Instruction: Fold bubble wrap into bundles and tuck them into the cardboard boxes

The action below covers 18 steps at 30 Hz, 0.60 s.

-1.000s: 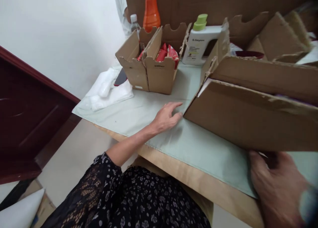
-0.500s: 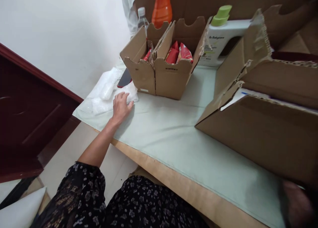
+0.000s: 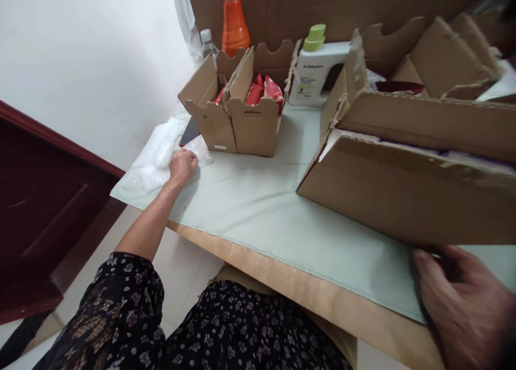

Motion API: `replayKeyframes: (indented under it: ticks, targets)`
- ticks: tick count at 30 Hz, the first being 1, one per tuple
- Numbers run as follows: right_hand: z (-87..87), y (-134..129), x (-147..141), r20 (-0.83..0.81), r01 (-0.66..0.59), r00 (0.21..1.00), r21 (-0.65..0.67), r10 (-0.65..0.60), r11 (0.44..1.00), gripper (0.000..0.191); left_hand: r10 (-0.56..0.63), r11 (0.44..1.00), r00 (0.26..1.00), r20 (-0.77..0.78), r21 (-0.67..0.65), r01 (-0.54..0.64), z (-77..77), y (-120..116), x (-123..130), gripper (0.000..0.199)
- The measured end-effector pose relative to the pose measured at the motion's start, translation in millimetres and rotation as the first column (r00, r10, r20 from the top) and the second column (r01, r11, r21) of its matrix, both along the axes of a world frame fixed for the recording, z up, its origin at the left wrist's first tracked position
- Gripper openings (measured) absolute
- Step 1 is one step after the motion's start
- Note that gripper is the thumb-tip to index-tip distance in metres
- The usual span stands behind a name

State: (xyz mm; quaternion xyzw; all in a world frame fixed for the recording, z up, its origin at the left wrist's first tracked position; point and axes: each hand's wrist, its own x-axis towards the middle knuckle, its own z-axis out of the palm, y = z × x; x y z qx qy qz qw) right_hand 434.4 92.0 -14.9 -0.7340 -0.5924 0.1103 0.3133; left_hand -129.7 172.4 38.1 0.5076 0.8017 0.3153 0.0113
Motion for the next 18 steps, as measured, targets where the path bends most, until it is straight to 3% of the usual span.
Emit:
replayKeyframes:
  ticks: [5, 8, 10, 12, 14, 15, 17, 18]
  targets:
    - [21.4, -0.2, -15.5, -0.085, 0.060, 0.994, -0.050, -0.064, 0.997, 0.040, 0.035, 0.963, 0.994, 0.104, 0.263, -0.062, 27.5, -3.5, -11.0, 0.011]
    - [19.3, 0.0, -15.1, -0.101, 0.065, 0.992, -0.047, -0.069, 0.997, 0.046, 0.052, 0.891, 0.990, 0.134, 0.441, -0.107, 56.6, -25.6, -13.0, 0.012]
    - [17.1, 0.2, -14.6, -0.130, 0.074, 0.989, -0.037, -0.078, 0.997, 0.050, 0.013, 0.838, 0.993, 0.121, 0.540, -0.077, 77.1, -49.3, -2.7, 0.011]
    - [17.5, 0.0, -16.1, -0.150, 0.069, 0.986, -0.009, -0.070, 0.998, 0.050, -0.114, 0.750, 0.992, 0.047, 0.659, 0.055, 92.4, -75.5, 21.6, 0.009]
    - [21.4, -2.7, -20.4, -0.157, 0.074, 0.986, 0.071, -0.062, 0.995, 0.046, -0.215, 0.697, 0.976, -0.017, 0.697, 0.166, 97.1, -97.8, 58.9, 0.005]
    - [24.4, -5.7, -23.6, -0.147, 0.082, 0.987, 0.135, -0.062, 0.988, 0.044, -0.285, 0.676, 0.958, -0.034, 0.701, 0.226, 94.6, -106.0, 80.8, 0.004]
    - [31.1, -16.3, -31.3, -0.119, 0.100, 0.990, 0.281, -0.069, 0.954, 0.040, -0.461, 0.709, 0.886, -0.046, 0.582, 0.399, 81.0, -116.4, 127.4, 0.006]
    - [34.3, -23.9, -35.6, -0.122, 0.099, 0.991, 0.332, -0.062, 0.938, 0.038, -0.555, 0.685, 0.829, -0.061, 0.531, 0.498, 71.0, -119.2, 150.9, 0.006]
